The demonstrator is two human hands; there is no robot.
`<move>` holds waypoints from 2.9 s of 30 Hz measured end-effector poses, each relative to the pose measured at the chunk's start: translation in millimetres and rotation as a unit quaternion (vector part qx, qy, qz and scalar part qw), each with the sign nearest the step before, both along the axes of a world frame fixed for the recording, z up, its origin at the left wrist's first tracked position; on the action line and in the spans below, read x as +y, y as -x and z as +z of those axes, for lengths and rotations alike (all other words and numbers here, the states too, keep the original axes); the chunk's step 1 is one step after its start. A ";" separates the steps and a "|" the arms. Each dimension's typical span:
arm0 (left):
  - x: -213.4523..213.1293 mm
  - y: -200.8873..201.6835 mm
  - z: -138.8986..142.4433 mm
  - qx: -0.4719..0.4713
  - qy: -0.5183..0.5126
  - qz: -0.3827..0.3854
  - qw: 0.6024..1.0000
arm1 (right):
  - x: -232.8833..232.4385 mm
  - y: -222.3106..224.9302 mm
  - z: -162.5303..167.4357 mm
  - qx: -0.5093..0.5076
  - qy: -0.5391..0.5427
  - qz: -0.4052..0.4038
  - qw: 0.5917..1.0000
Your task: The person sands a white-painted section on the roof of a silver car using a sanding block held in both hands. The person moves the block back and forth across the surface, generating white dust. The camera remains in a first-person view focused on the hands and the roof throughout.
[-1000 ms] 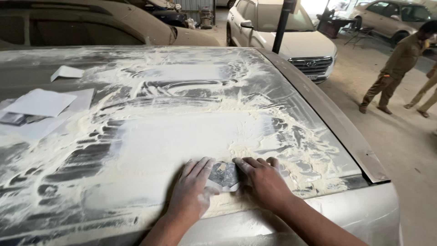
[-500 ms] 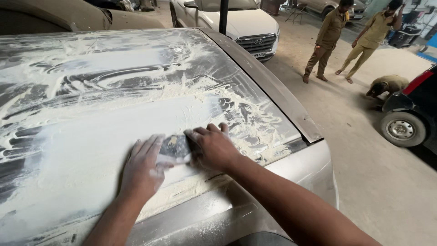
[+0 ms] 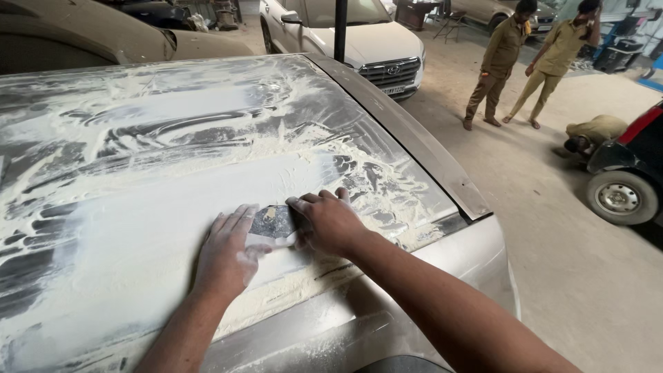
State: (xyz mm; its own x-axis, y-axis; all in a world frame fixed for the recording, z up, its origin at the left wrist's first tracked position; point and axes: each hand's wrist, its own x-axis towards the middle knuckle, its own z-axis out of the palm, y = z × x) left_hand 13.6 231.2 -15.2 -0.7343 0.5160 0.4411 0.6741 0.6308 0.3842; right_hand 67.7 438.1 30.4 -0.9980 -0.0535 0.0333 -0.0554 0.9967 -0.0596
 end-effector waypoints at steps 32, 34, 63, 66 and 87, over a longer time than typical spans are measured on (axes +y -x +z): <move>-97.6 -17.5 1.5 -0.125 0.151 0.179 0.964 | 38.2 -3.4 -19.6 -0.025 0.069 -0.026 0.997; -144.3 -11.5 16.3 -0.151 0.199 0.272 0.929 | 59.5 -9.1 -26.4 0.015 0.293 -0.083 0.952; 70.3 -65.6 -9.5 -0.075 0.250 -0.055 0.964 | 126.9 -10.3 -98.3 0.331 0.647 -0.121 0.676; 2.9 -62.9 -13.0 -0.128 0.273 0.019 0.953 | 129.6 -10.8 -101.5 0.354 0.651 -0.093 0.665; -71.5 -55.7 9.1 -0.168 0.303 0.184 0.920 | 60.3 -5.9 -80.4 0.187 0.538 -0.074 0.818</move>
